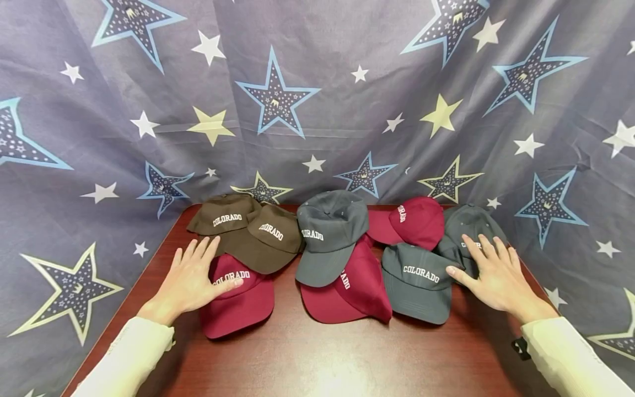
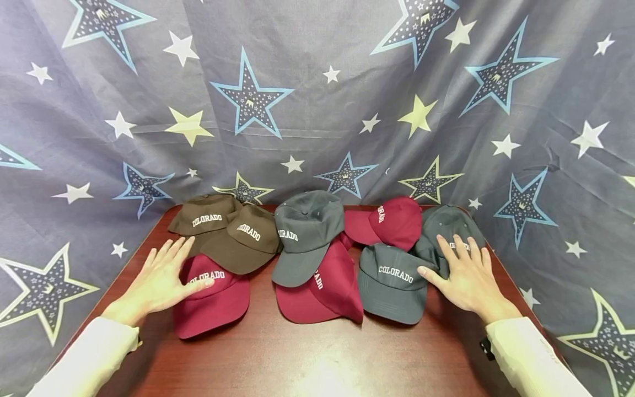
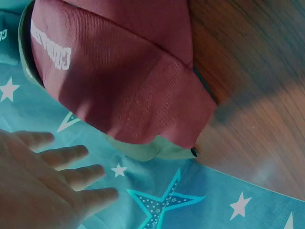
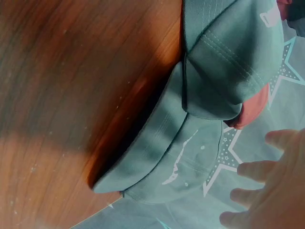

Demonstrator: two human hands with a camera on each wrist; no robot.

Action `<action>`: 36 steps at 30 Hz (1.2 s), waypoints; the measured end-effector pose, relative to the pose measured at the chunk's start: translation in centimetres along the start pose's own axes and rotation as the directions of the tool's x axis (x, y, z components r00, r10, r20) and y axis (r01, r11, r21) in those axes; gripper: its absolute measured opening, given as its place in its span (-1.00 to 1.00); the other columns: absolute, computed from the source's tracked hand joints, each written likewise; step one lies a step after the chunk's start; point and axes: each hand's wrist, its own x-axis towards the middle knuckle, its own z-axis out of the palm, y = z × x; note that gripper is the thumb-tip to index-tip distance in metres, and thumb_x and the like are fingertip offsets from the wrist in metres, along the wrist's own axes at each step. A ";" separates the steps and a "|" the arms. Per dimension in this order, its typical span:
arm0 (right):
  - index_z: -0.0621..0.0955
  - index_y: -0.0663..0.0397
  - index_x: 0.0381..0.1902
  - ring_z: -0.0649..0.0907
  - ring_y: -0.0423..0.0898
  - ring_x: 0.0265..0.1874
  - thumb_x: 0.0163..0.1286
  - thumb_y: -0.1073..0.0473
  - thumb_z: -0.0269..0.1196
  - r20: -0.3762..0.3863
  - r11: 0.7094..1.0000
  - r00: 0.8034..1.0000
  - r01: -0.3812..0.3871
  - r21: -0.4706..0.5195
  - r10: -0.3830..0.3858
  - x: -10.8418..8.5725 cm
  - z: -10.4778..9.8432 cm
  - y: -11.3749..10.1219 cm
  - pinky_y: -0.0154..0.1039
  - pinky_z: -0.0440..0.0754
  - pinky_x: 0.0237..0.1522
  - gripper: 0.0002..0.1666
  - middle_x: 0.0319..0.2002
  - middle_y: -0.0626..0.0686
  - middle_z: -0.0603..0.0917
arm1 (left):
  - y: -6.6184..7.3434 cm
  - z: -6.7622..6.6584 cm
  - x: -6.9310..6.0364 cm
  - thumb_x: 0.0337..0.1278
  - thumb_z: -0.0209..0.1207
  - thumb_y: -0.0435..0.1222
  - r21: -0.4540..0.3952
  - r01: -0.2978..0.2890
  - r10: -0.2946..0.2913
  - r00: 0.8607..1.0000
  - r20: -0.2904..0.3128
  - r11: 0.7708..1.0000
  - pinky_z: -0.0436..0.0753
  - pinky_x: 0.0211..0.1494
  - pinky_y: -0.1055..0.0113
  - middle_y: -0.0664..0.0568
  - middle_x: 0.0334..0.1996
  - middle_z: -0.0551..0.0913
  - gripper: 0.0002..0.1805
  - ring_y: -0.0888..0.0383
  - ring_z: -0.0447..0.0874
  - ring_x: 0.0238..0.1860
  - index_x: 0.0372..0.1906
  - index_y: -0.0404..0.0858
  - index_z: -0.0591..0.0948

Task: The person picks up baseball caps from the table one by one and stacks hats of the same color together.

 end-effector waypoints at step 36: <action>0.15 0.00 0.63 0.04 0.55 0.47 0.39 -0.47 0.16 0.040 0.999 0.999 0.028 0.031 -0.029 -0.3 1.1 -1.0 0.47 -0.22 0.43 0.10 0.47 0.51 0.22 | -1.1 1.2 -0.2 0.31 0.33 -0.17 -0.109 -0.063 0.060 0.998 -0.031 0.992 0.64 -0.16 -0.21 -0.13 -0.14 0.68 -0.69 -0.17 0.70 -0.14 0.00 -0.24 0.57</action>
